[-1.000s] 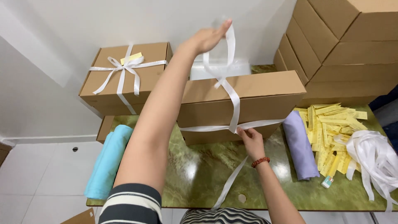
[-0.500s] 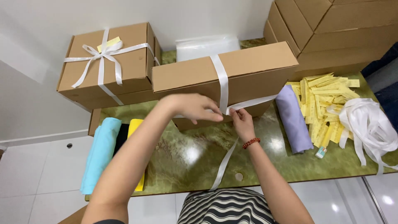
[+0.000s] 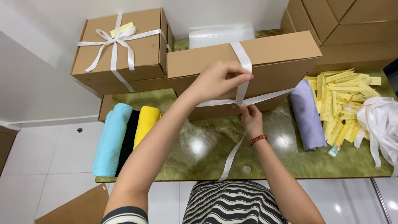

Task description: The person wraps a rolled black cloth in a clear plastic bag and places it inside a brown cardboard box. They then close the box and tie a white ribbon around it, finishing with a bow on top.

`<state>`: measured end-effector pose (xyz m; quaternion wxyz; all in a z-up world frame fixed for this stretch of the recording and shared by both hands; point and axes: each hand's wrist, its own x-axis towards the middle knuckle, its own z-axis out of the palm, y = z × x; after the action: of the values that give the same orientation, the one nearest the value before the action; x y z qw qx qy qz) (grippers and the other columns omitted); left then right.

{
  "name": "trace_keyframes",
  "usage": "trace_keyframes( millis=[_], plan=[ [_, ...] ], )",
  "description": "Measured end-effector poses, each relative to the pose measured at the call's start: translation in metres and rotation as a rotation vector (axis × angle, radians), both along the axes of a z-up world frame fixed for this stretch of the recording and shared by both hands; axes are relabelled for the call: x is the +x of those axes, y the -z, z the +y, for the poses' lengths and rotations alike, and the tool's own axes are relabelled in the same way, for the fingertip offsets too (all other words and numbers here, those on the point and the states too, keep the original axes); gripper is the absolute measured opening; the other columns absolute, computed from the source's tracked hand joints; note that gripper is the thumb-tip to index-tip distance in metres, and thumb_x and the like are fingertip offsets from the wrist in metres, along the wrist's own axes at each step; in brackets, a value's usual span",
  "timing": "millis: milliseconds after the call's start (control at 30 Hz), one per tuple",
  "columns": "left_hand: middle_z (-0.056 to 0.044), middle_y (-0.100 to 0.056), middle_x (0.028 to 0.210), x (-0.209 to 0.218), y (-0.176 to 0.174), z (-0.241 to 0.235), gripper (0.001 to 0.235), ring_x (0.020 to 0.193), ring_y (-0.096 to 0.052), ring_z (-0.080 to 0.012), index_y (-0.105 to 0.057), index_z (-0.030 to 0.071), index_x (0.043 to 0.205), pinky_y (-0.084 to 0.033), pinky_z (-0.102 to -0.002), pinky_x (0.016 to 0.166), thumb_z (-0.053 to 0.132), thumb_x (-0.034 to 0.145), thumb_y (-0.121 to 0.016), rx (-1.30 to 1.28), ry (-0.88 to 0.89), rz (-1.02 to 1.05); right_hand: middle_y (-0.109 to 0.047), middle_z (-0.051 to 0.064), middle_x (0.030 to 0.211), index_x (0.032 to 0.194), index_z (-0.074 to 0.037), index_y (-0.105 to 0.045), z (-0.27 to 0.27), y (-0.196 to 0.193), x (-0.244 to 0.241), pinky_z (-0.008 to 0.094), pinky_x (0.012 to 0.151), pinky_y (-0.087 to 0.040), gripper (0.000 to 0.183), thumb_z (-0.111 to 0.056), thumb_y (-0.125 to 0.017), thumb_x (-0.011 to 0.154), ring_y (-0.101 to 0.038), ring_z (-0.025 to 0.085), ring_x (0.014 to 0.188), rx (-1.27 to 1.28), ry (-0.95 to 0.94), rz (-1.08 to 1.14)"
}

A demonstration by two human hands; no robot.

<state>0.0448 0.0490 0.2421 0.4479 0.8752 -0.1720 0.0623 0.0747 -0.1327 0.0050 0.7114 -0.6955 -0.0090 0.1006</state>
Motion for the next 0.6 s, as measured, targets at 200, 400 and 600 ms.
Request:
trace_keyframes(
  millis=[200, 400, 600],
  plan=[
    [0.008, -0.073, 0.076, 0.037, -0.015, 0.004, 0.027, 0.079, -0.055, -0.0129, -0.08, 0.018, 0.085, -0.045, -0.03, 0.073, 0.033, 0.101, -0.063, 0.11, -0.101, -0.166, -0.084, 0.009, 0.097, 0.083, -0.014, -0.053, 0.009, -0.01, -0.005, 0.025, 0.04, -0.025, 0.034, -0.029, -0.056, 0.112, -0.026, 0.007, 0.042, 0.07, -0.013, 0.098],
    [0.009, -0.085, 0.109, 0.061, -0.001, 0.013, 0.027, 0.106, -0.075, -0.0059, -0.085, 0.021, 0.102, -0.053, -0.026, 0.094, 0.038, 0.096, -0.065, -0.057, -0.233, 0.057, -0.081, 0.005, 0.086, 0.104, -0.009, -0.072, 0.008, -0.004, -0.006, 0.022, 0.04, -0.028, 0.029, -0.033, -0.059, 0.11, -0.029, 0.005, 0.04, 0.039, -0.04, 0.049],
    [0.013, -0.083, 0.117, 0.063, 0.005, 0.011, 0.024, 0.115, -0.073, -0.009, -0.084, 0.03, 0.109, -0.048, -0.033, 0.101, 0.038, 0.096, -0.064, 0.088, -0.343, 0.016, -0.08, 0.007, 0.084, 0.11, -0.005, -0.076, 0.0, 0.008, -0.006, 0.021, 0.044, -0.039, 0.031, -0.033, -0.062, 0.109, -0.051, 0.008, 0.045, 0.077, -0.095, 0.076]
  ],
)
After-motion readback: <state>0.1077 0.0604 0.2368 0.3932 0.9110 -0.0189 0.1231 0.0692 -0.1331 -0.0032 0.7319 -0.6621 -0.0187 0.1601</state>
